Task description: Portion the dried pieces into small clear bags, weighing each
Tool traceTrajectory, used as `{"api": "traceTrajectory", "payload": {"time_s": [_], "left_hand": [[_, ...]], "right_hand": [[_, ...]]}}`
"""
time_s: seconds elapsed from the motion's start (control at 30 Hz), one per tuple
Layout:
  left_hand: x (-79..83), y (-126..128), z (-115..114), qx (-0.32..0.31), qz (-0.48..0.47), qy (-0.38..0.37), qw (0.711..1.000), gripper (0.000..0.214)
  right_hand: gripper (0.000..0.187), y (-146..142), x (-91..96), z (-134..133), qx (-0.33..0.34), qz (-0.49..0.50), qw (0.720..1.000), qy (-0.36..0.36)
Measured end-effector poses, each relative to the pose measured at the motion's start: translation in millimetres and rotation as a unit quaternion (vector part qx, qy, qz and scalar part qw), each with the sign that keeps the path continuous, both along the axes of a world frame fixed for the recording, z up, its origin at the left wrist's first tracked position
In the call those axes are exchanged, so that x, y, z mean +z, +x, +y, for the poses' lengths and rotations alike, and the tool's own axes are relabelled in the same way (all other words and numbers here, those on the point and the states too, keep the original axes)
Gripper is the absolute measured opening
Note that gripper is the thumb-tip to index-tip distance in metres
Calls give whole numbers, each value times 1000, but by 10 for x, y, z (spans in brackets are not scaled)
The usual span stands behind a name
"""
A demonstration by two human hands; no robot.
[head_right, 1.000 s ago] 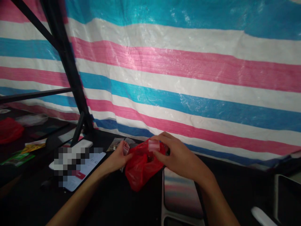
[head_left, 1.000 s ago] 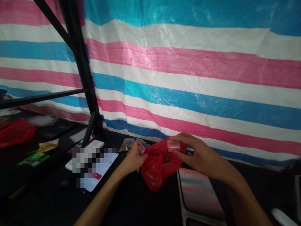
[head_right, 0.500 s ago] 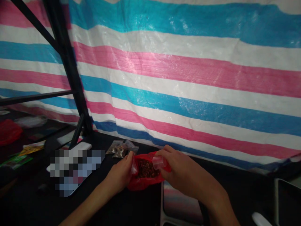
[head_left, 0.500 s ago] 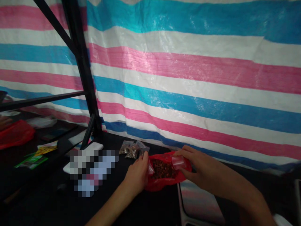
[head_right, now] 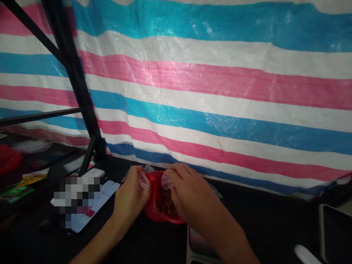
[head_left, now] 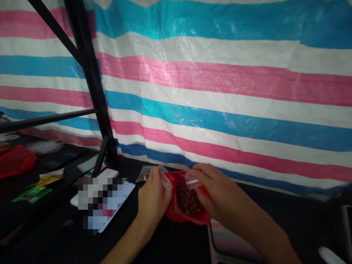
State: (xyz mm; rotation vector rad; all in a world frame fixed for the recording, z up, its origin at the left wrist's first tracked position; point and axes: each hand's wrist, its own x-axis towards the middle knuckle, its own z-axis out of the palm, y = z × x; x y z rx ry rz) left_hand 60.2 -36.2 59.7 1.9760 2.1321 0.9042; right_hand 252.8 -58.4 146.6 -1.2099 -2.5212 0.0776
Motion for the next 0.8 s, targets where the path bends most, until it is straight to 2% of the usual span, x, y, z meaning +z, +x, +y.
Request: {"api": "traceTrajectory", "payload": {"time_s": [0.07,0.13,0.2,0.27,0.37,0.43,0.57,0.7,0.8], "left_hand": [[-8,84,-72,-8,1,30,1000,22],[-46,175,-127,-27,17,25,999,28],[-111,243,-147,-40,50,-22,998,35],[-183,273,-130,-49,87,-104,990,44],[-256,253,-63,-81,106,-199,971,54],[-270,217,-15,-102,83,-217,967,54],[-236,129,74,-92,29,-201,975,43],[-163,27,159,-62,-2,-122,991,26],[-134,-42,202,-71,8,-71,995,19]], "right_hand": [[34,-119,-125,108,8,-61,996,-65],[32,-187,-278,219,-17,-120,986,-111],[33,-207,-411,313,-41,-167,976,-132],[35,-193,-486,378,-67,-198,967,-148],[36,-141,-502,425,-106,-219,957,-158],[36,-111,-491,438,-122,-225,954,-157],[39,-98,-496,466,-131,-229,952,-156],[35,-113,-515,482,-143,-232,949,-158],[32,-108,-544,464,-156,-240,943,-167]]}}
